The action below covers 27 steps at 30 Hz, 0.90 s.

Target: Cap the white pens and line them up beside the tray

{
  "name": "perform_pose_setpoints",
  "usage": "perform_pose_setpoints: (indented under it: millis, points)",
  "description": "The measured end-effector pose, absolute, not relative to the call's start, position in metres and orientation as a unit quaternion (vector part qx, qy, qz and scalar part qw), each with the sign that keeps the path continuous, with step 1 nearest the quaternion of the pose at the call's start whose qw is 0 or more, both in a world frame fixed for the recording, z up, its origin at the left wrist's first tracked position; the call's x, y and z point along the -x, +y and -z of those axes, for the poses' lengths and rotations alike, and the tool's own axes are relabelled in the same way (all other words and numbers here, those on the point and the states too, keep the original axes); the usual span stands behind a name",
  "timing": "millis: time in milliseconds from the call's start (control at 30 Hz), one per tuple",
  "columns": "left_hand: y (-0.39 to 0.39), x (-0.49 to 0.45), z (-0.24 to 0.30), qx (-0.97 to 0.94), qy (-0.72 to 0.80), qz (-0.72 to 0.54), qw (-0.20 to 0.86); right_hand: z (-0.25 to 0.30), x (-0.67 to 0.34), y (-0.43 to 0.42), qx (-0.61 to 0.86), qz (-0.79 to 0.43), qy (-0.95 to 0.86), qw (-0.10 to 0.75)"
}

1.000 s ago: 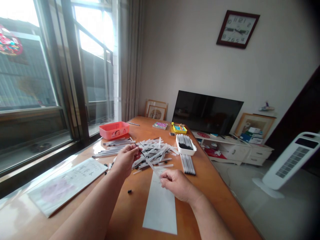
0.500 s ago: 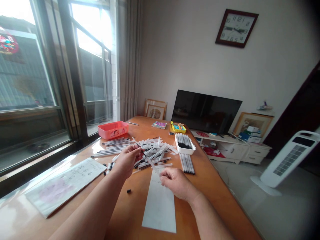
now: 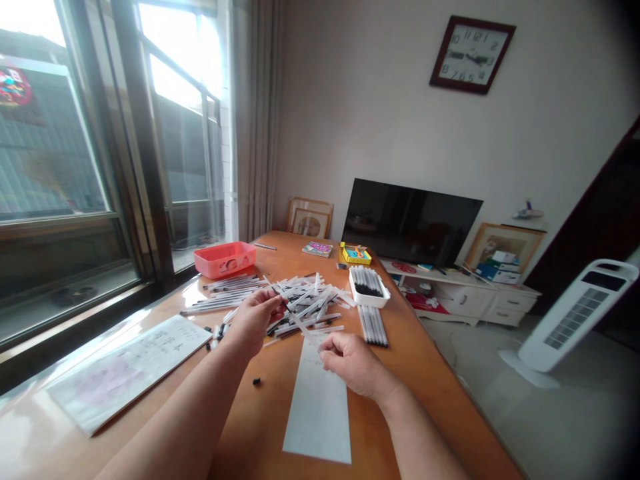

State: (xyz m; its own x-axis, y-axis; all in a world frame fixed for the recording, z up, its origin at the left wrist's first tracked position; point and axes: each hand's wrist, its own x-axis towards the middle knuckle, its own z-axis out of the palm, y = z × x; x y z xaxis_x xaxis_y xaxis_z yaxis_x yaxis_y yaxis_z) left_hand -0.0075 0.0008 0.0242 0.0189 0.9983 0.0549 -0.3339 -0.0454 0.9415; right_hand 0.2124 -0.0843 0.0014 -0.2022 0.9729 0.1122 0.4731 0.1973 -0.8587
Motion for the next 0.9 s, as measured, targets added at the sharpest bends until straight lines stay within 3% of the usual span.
perform_pose_setpoints:
  millis: [167, 400, 533, 733, 900]
  points:
    - [-0.005, 0.005, -0.026, -0.464, 0.378, -0.538, 0.593, 0.0, -0.213, -0.083, 0.528, -0.35, -0.682, 0.366]
    - [-0.009, 0.007, -0.029, -0.558, 0.416, -0.475, 0.539, 0.005, -0.217, -0.077, 0.51, -0.348, -0.676, 0.403]
    - [0.004, 0.013, -0.017, -0.613, 0.521, -0.446, 0.393, 0.006, -0.22, -0.074, 0.511, -0.354, -0.662, 0.419]
    - [0.018, 0.021, 0.003, -0.748, 0.603, -0.256, 0.109, 0.006, -0.225, -0.069, 0.52, -0.33, -0.65, 0.444]
    - [0.015, 0.02, 0.002, -0.768, 0.611, -0.19, 0.019, 0.005, -0.226, -0.069, 0.53, -0.315, -0.651, 0.443]
